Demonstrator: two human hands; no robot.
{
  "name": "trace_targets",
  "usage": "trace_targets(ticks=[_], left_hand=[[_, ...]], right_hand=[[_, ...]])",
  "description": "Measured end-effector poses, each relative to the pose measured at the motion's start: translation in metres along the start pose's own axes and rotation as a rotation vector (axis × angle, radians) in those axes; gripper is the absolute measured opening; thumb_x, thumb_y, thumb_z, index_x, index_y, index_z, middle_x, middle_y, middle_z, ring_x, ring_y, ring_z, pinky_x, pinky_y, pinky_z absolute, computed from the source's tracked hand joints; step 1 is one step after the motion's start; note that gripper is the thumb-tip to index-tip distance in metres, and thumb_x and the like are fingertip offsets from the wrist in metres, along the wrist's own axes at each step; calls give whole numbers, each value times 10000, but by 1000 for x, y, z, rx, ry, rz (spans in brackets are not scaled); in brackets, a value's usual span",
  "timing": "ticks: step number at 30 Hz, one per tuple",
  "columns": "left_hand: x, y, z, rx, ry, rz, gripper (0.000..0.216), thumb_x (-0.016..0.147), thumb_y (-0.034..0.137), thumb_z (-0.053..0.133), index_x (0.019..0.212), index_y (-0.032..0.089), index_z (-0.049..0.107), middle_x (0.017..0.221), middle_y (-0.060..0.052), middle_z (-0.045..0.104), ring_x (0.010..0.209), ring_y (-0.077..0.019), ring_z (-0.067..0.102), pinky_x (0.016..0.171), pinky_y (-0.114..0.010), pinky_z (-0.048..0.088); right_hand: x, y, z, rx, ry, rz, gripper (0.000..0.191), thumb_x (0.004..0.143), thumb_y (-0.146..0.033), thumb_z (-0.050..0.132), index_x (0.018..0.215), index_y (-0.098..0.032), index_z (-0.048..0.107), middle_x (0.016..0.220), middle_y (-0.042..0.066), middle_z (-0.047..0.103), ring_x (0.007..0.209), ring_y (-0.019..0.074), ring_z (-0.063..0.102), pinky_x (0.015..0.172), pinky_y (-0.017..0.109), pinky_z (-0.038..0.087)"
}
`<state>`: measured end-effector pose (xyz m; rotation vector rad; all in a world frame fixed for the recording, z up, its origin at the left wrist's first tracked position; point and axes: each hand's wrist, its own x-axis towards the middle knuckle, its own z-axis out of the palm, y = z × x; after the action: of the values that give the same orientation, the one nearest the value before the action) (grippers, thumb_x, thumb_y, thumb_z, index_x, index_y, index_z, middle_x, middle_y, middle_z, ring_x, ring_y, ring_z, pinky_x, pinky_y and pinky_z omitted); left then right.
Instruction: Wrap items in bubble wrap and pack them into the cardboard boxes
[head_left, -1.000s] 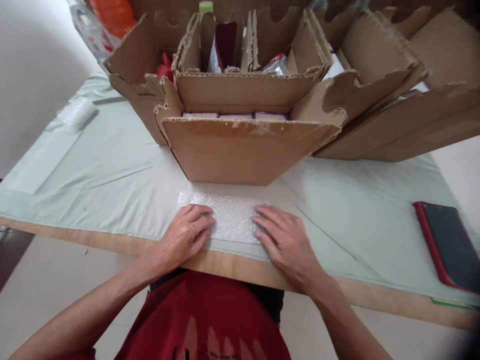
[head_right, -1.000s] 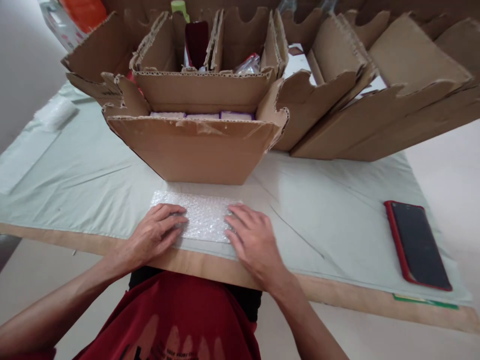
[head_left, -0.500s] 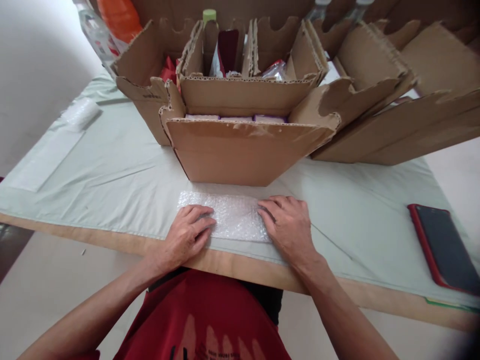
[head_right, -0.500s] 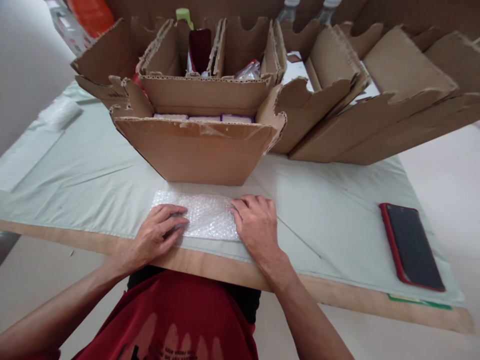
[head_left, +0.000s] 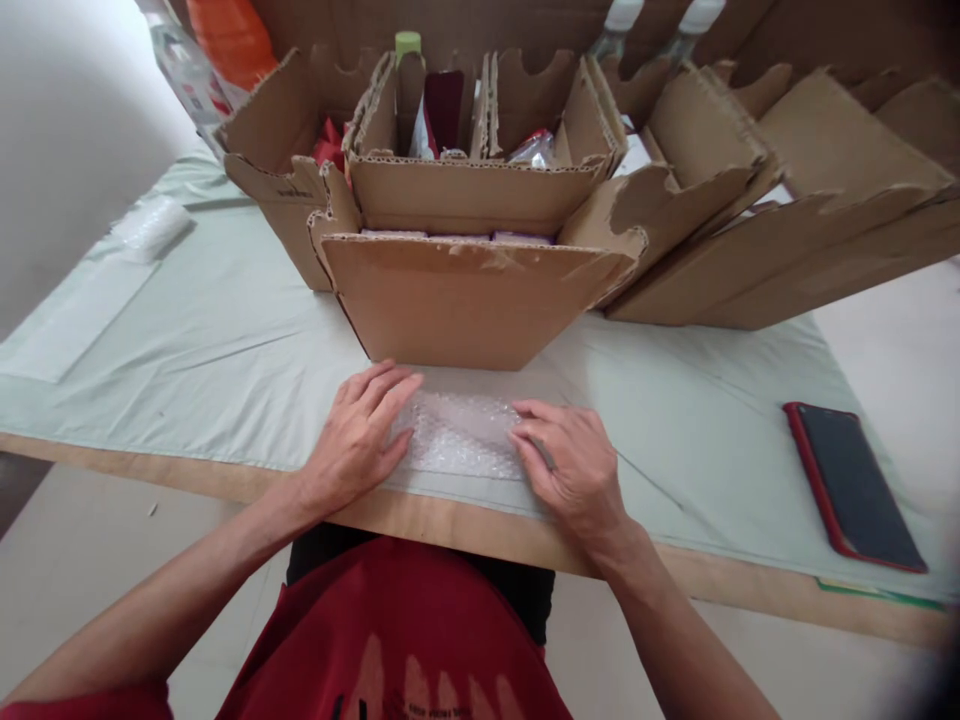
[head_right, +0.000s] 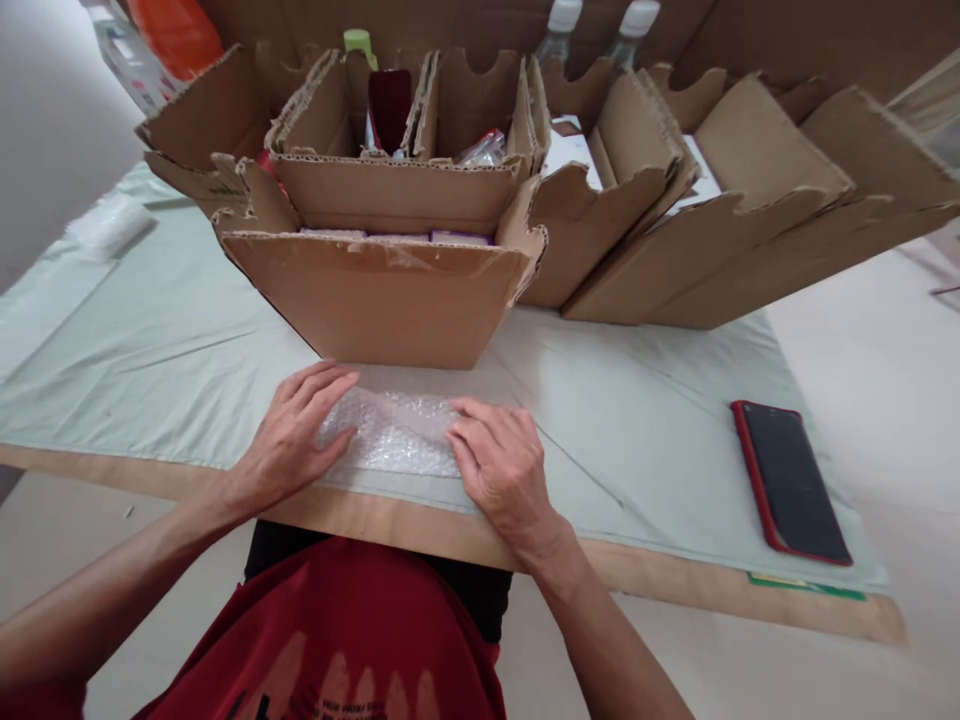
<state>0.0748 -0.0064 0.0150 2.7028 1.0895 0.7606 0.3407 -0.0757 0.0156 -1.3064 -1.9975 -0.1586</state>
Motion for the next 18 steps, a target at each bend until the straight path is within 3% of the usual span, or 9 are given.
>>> trace_targets(ticks=[3,6,8,10,12,13,16,18], left_hand=[[11,-15,-9,-12,-125,36,465,927,166,581,1390,181,548,1180,-122,738,1174,-312,658,1071,-551,478],[7,-35,-23,-69,-256,22,284,924,222,576,1186,206,683,998,-69,780,947,-256,719,1027,-530,505],[2,-44,-34,-133,-342,-55,207,911,257,578,1047,220,731,967,-55,788,901,-240,728,896,-443,566],[1,-45,-45,-209,-402,-184,164,908,281,580,931,228,734,907,-30,783,780,-202,719,670,-315,561],[6,-34,-57,-258,-347,-301,135,917,289,591,877,233,706,863,-3,769,692,-169,694,518,-244,484],[10,-26,-65,-264,-258,-322,109,918,282,603,869,237,688,873,4,766,707,-168,699,511,-240,481],[19,6,-92,-273,41,-184,70,908,199,635,908,266,656,1048,7,768,966,-212,730,758,-338,593],[18,22,-107,-313,90,-27,155,902,142,643,957,287,645,1174,0,748,1102,-239,708,951,-450,583]], right_hand=[[-6,-11,-10,146,1,-26,168,968,-54,590,984,-218,620,996,46,776,872,183,729,797,352,522],[-15,-20,-18,234,14,72,213,952,-57,606,1057,-239,635,925,15,758,836,180,726,772,343,558],[-18,-20,-19,253,8,200,270,950,-85,612,1166,-245,639,927,10,751,828,177,723,771,333,585],[-15,-16,-20,277,-37,323,284,963,-125,597,1212,-249,656,943,8,752,818,173,725,774,324,607],[-6,-11,-26,328,-50,396,220,969,-157,599,1131,-264,700,964,9,757,834,180,730,792,339,618],[-1,-10,-32,357,-13,407,179,963,-167,619,1070,-274,715,971,11,757,855,192,731,807,359,619],[13,-15,-63,401,214,393,150,914,-152,698,954,-295,716,994,22,750,949,246,728,867,448,605],[12,-21,-85,395,299,390,182,894,-116,705,930,-294,707,974,26,741,979,264,727,877,467,594]])
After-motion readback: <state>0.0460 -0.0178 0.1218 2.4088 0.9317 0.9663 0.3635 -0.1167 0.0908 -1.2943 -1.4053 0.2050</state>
